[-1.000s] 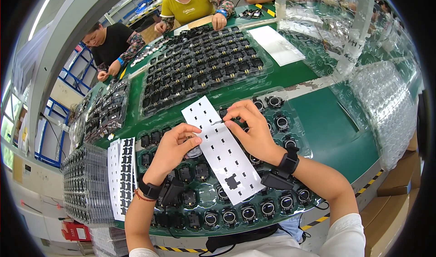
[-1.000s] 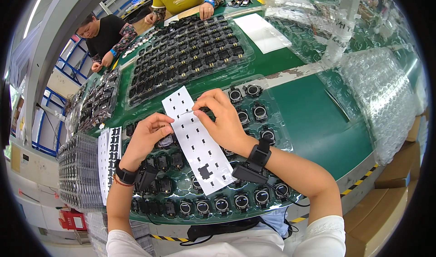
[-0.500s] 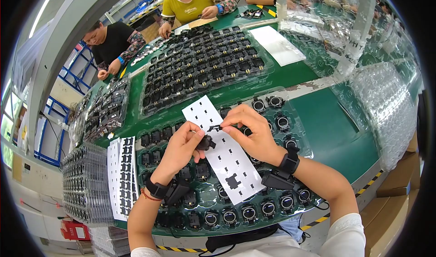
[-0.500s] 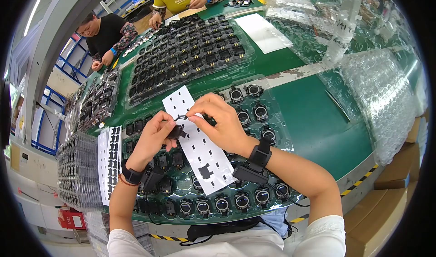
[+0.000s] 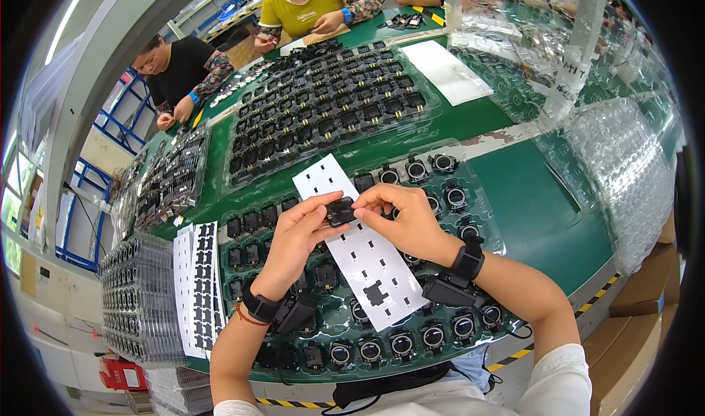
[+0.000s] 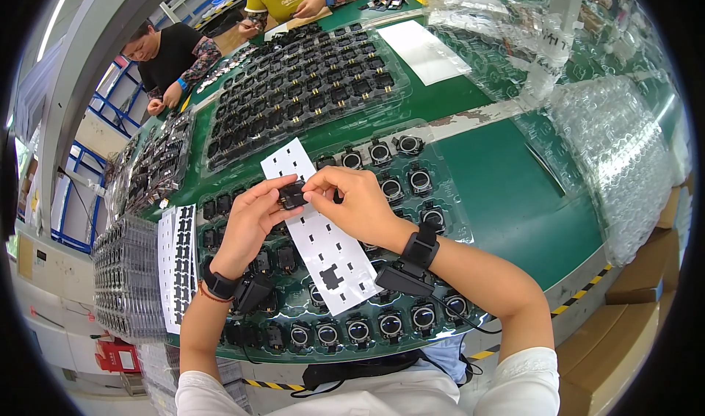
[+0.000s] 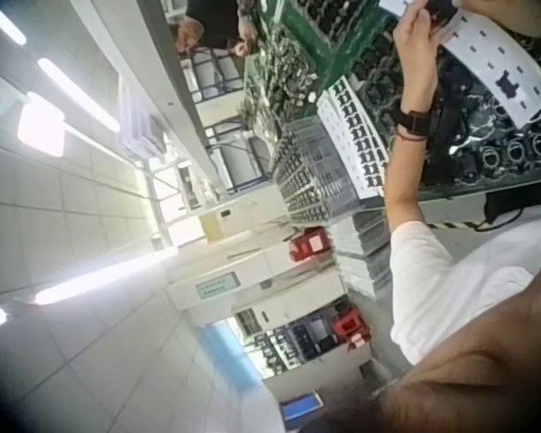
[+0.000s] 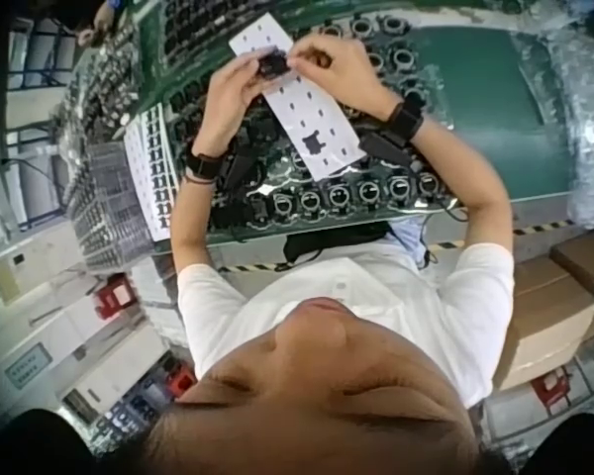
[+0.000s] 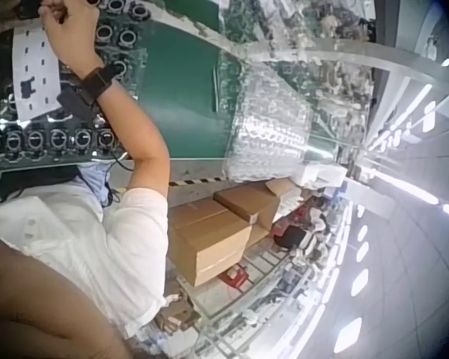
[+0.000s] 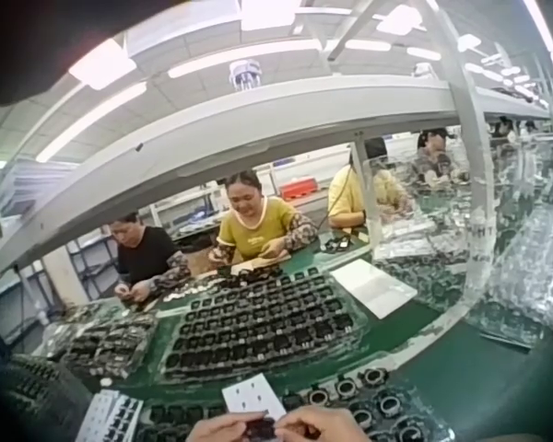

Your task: The person peels a small black sticker from a white sheet and presses it onto a black component held in their hand. They then place the labeled component back into a tray and repeat the process with another component.

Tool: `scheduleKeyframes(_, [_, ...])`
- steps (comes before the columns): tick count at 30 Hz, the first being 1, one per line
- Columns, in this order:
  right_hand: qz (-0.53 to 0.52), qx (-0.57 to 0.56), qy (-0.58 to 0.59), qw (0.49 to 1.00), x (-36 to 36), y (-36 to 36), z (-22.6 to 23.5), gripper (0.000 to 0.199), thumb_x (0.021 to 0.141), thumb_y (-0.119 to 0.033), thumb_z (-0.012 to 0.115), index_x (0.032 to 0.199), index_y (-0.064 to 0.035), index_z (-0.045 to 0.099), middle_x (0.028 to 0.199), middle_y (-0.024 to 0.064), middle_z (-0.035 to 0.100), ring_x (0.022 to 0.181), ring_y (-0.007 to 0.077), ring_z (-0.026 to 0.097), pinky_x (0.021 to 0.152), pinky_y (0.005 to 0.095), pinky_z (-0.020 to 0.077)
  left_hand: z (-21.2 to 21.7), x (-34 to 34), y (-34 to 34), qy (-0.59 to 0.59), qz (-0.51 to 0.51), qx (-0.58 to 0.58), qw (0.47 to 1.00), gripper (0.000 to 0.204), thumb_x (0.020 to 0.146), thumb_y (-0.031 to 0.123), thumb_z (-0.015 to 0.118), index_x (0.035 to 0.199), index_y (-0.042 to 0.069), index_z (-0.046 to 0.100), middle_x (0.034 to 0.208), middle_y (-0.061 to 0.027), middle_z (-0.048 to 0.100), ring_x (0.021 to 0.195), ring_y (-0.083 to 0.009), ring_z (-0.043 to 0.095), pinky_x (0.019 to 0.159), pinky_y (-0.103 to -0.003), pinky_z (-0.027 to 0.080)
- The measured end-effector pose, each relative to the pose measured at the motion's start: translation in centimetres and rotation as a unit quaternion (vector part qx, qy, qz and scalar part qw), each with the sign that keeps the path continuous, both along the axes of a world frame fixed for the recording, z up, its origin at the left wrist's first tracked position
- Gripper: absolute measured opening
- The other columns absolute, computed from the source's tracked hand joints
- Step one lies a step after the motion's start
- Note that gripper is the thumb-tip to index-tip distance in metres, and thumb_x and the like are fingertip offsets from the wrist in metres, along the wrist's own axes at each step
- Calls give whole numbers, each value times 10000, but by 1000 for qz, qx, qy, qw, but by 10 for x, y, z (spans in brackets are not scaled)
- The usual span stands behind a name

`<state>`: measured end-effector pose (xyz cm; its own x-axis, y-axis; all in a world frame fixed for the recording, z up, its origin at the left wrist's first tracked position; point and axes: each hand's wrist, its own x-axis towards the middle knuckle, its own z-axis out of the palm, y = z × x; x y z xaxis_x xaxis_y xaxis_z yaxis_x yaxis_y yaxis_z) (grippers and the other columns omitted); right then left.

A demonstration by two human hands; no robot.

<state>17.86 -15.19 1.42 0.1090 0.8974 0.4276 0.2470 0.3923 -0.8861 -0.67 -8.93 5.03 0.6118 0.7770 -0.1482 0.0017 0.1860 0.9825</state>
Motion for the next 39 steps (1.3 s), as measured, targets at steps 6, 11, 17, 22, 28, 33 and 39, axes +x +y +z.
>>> scheduleKeyframes(6, [7, -31, 12, 999, 0, 1, -3, 111, 802, -92, 692, 892, -29, 673, 732, -1, 648, 621, 51, 535, 574, 203, 402, 0, 4, -3, -19, -14, 1, 1000, 327, 953, 79, 415, 1223, -78, 511, 1139, -154, 592, 1027, -204, 600, 933, -403, 505])
scheduleKeyframes(11, [18, -97, 38, 994, 2, 0, -2, 117, 808, -97, 691, 896, -23, 673, 737, -3, 654, 624, 27, 523, 564, 191, 397, -1, 6, -3, -23, -9, -2, 1000, 332, 938, 50, 408, 1225, -84, 509, 1144, -160, 590, 1033, -209, 598, 942, -414, 499])
scheduleKeyframes(17, [20, -88, 49, 995, 2, 2, -4, 129, 804, -100, 695, 897, -13, 670, 734, 4, 658, 611, 22, 520, 548, 190, 401, -4, 6, -2, 2, 0, 9, 1000, 339, 929, 32, 406, 1228, -88, 510, 1167, -165, 581, 1059, -210, 588, 941, -409, 502])
scheduleKeyframes(22, [-8, -25, -20, 999, 0, 2, -7, 149, 781, -100, 706, 895, -13, 668, 725, 35, 660, 598, 66, 572, 547, 209, 427, -5, 7, -7, -11, -5, 20, 1000, 341, 935, 23, 382, 1234, -65, 522, 1160, -147, 578, 1022, -179, 592, 942, -358, 500])
scheduleKeyframes(28, [-49, 25, -97, 994, -1, 4, -13, 153, 751, -110, 726, 792, 0, 628, 701, 81, 648, 602, 139, 618, 537, 250, 456, -12, 6, -17, 48, 10, 100, 994, 333, 906, 7, 460, 1225, -30, 549, 1142, -122, 597, 972, -159, 612, 911, -328, 514])
scheduleKeyframes(33, [-92, -59, -169, 980, 2, 1, -7, 247, 731, -138, 754, 691, 1, 553, 664, 103, 625, 582, 180, 613, 523, 285, 465, -1, 22, -36, 158, 2, 297, 942, 377, 859, -75, 502, 1232, -38, 542, 1163, -153, 593, 1034, -156, 586, 880, -279, 510])
scheduleKeyframes(39, [-94, -32, -186, 978, 0, 2, -7, 283, 752, -188, 748, 733, -15, 525, 604, 93, 594, 558, 194, 602, 512, 294, 462, -6, 11, -28, 108, 30, 195, 974, 369, 835, -92, 537, 1202, -50, 552, 1111, -118, 608, 962, -165, 616, 856, -317, 546])
